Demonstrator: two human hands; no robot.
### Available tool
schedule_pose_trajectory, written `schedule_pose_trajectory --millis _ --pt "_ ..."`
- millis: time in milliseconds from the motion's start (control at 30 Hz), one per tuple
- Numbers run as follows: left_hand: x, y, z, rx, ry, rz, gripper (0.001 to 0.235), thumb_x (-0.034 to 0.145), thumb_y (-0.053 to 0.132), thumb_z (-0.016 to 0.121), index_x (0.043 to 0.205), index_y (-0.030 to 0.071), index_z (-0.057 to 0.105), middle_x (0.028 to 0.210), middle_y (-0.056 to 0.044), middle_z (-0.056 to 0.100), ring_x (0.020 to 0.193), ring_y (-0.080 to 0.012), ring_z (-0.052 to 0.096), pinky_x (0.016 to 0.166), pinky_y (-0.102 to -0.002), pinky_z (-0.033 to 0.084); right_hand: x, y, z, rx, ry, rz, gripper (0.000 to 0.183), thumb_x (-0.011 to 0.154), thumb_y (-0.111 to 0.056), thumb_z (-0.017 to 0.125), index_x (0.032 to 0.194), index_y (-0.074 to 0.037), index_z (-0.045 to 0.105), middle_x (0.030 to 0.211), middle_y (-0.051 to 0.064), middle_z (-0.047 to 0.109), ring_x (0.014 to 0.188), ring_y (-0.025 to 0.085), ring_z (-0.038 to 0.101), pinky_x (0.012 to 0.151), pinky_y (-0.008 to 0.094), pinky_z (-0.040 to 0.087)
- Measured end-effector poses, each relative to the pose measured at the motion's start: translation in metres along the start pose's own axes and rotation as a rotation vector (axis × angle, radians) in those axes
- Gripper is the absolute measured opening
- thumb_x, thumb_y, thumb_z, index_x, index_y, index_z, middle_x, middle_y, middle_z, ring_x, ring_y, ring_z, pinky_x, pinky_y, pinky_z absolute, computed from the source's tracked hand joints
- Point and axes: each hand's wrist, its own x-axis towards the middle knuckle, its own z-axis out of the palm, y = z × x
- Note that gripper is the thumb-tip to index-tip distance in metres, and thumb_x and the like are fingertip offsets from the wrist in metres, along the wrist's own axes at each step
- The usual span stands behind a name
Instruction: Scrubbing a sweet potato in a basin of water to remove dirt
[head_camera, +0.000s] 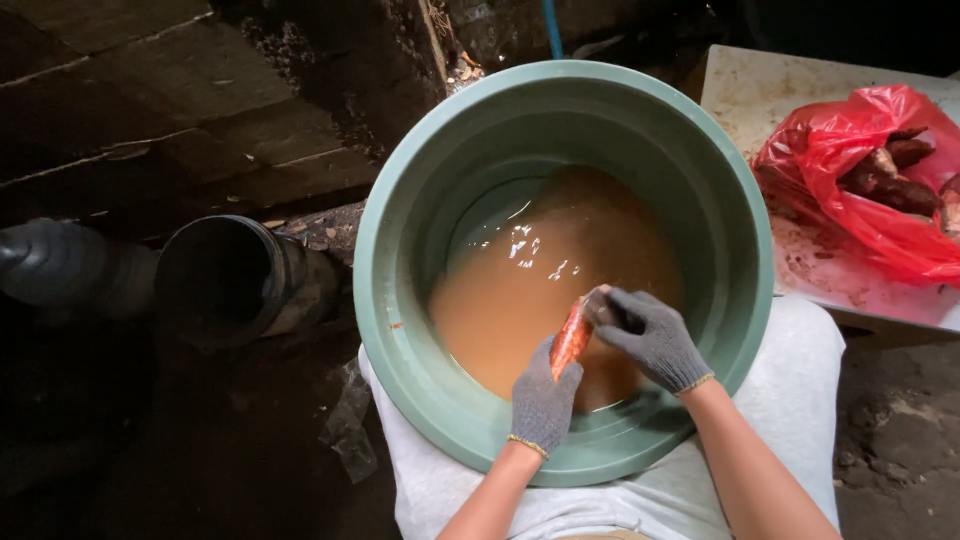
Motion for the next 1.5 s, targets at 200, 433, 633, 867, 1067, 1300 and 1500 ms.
schedule_pose_trajectory --millis 200,433,633,867,1067,1300,1500 --pt "-0.004 0.014 -0.009 0.024 0.006 0.004 0.051 0.083 0.021 0.059 0.133 0.014 0.059 0.114 -0.010 0.074 0.094 -0.0321 0.072 0.082 -0.039 0.057 -0.003 0.008 -0.001 0.052 -0.272 -0.050 0.063 0.064 -0.016 0.087 0.124 -0.006 0.073 0.101 0.002 0.073 0.081 0.017 0.065 0.077 0.028 0.053" --pt "-0.004 0.007 -0.005 0.016 0.072 0.042 0.053 0.085 0.024 0.063 0.135 0.008 0.058 0.117 -0.012 0.074 0.097 -0.0335 0.072 0.084 -0.039 0.056 -0.006 0.003 0.004 0.110 -0.076 -0.023 0.060 0.072 -0.009 0.082 0.129 0.000 0.069 0.102 0.005 0.072 0.084 0.016 0.065 0.080 0.026 0.053" --pt "-0.003 0.010 -0.003 0.074 0.139 0.130 0.049 0.084 0.021 0.064 0.131 0.008 0.060 0.105 -0.015 0.075 0.086 -0.0358 0.072 0.076 -0.042 0.057 -0.006 -0.004 0.007 0.005 -0.048 0.007 0.062 0.073 -0.017 0.084 0.133 -0.009 0.070 0.099 0.005 0.072 0.079 0.015 0.064 0.075 0.026 0.054" --pt "-0.001 0.002 0.004 0.130 0.172 0.160 0.049 0.083 0.021 0.065 0.130 0.010 0.061 0.106 -0.014 0.074 0.086 -0.0359 0.070 0.074 -0.043 0.055 -0.001 0.000 0.006 0.075 -0.234 0.001 0.060 0.069 -0.013 0.086 0.126 -0.004 0.071 0.095 0.003 0.073 0.078 0.015 0.062 0.075 0.027 0.053" --pt "-0.003 0.011 -0.001 0.098 0.177 0.165 0.049 0.082 0.016 0.066 0.131 0.010 0.060 0.109 -0.013 0.073 0.088 -0.0335 0.070 0.077 -0.041 0.056 0.001 -0.006 0.003 0.039 -0.268 -0.010 0.060 0.071 -0.016 0.085 0.128 -0.004 0.070 0.101 0.004 0.073 0.082 0.016 0.064 0.078 0.028 0.053" --pt "-0.002 0.021 -0.003 0.065 0.183 0.181 0.046 0.085 0.020 0.064 0.130 0.010 0.061 0.107 -0.011 0.075 0.085 -0.0318 0.071 0.075 -0.038 0.056 0.016 0.017 0.004 -0.094 0.050 0.026 0.058 0.078 -0.025 0.082 0.133 -0.011 0.070 0.099 0.010 0.072 0.079 0.019 0.067 0.074 0.029 0.055" --pt "-0.001 0.017 0.000 0.083 0.172 0.179 0.052 0.083 0.023 0.063 0.133 0.009 0.060 0.111 -0.012 0.075 0.091 -0.0322 0.072 0.079 -0.038 0.056 0.022 0.068 0.010 -0.439 -0.006 -0.031 0.054 0.082 -0.040 0.072 0.128 -0.013 0.071 0.101 0.018 0.075 0.083 0.042 0.069 0.069 0.046 0.054"
